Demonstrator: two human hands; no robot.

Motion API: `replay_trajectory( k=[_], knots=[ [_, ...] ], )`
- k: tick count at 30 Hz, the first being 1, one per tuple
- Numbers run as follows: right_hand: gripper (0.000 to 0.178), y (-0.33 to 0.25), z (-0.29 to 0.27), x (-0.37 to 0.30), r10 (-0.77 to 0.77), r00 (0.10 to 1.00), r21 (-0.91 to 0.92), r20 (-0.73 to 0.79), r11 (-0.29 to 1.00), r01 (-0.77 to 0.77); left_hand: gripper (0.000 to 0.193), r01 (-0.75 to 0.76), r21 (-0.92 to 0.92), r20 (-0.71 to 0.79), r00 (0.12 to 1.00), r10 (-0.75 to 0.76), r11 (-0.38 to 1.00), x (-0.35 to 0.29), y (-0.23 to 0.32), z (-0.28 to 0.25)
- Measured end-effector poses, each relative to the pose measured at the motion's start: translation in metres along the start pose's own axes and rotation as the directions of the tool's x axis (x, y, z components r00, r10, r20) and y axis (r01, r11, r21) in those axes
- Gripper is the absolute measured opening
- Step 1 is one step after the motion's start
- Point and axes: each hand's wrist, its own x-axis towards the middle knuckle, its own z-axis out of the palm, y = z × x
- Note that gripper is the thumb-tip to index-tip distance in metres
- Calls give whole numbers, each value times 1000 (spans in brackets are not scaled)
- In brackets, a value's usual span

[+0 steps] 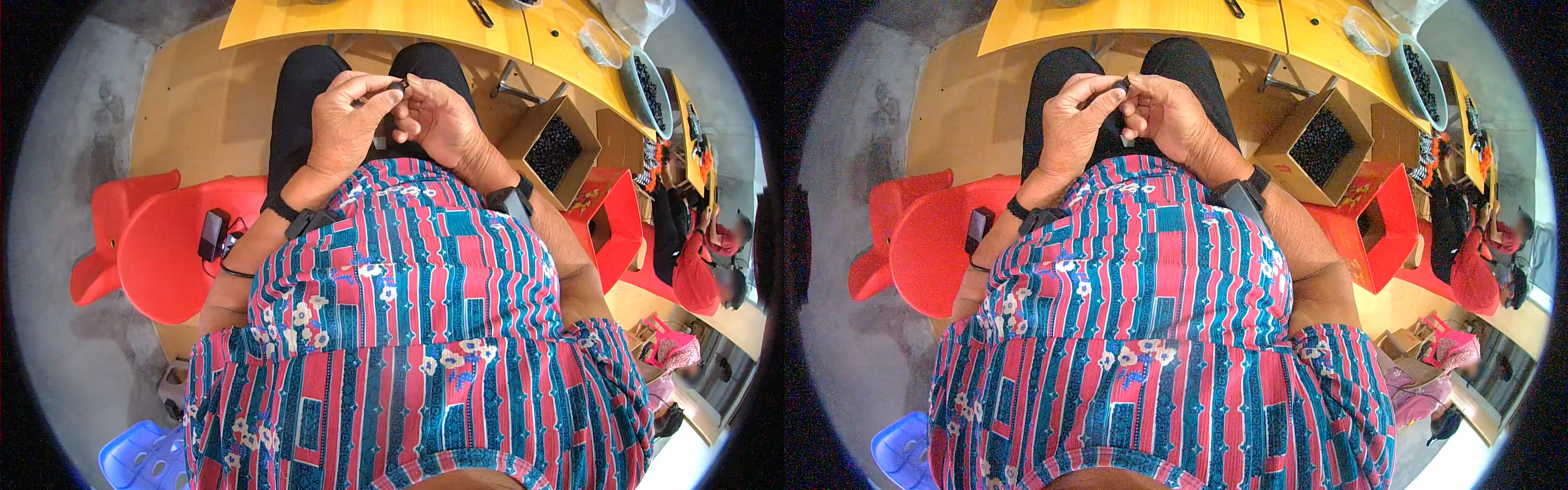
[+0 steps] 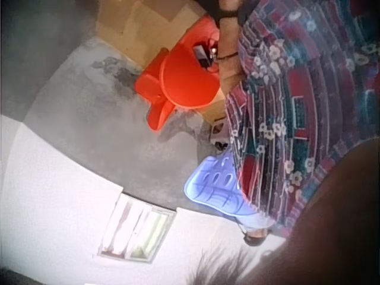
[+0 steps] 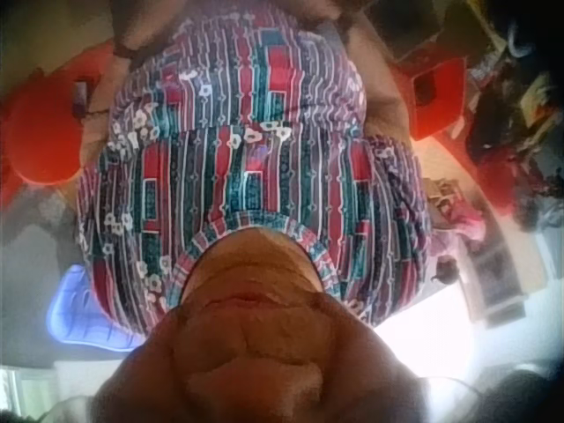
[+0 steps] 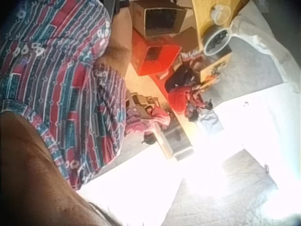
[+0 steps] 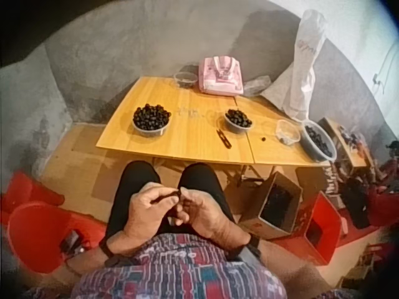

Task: The person sorts small black plastic parts by hand, transferring them from a black plastic bowl into a white plastic bowl.

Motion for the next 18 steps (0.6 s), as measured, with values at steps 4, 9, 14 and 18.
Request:
replay_trajectory(
  k=[4, 9, 14, 18],
  knots=[
    [34, -2, 0, -1, 7, 1000, -26, 27, 1000, -7, 15, 18, -18, 0, 1000, -18, 1000, 0, -3, 0],
    [25, -6, 2, -1, 48, 999, -41, -17, 998, -49, 15, 30, 22, 20, 999, -31, 999, 0, -2, -2],
    [24, -6, -2, -1, 71, 997, -12, 15, 997, -70, 15, 40, 46, 67, 997, -43, 998, 0, -2, -5],
    [25, -8, -1, -2, 102, 994, 4, 28, 995, -102, 15, 54, 50, 78, 995, -57, 997, -1, 0, -6]
  ],
)
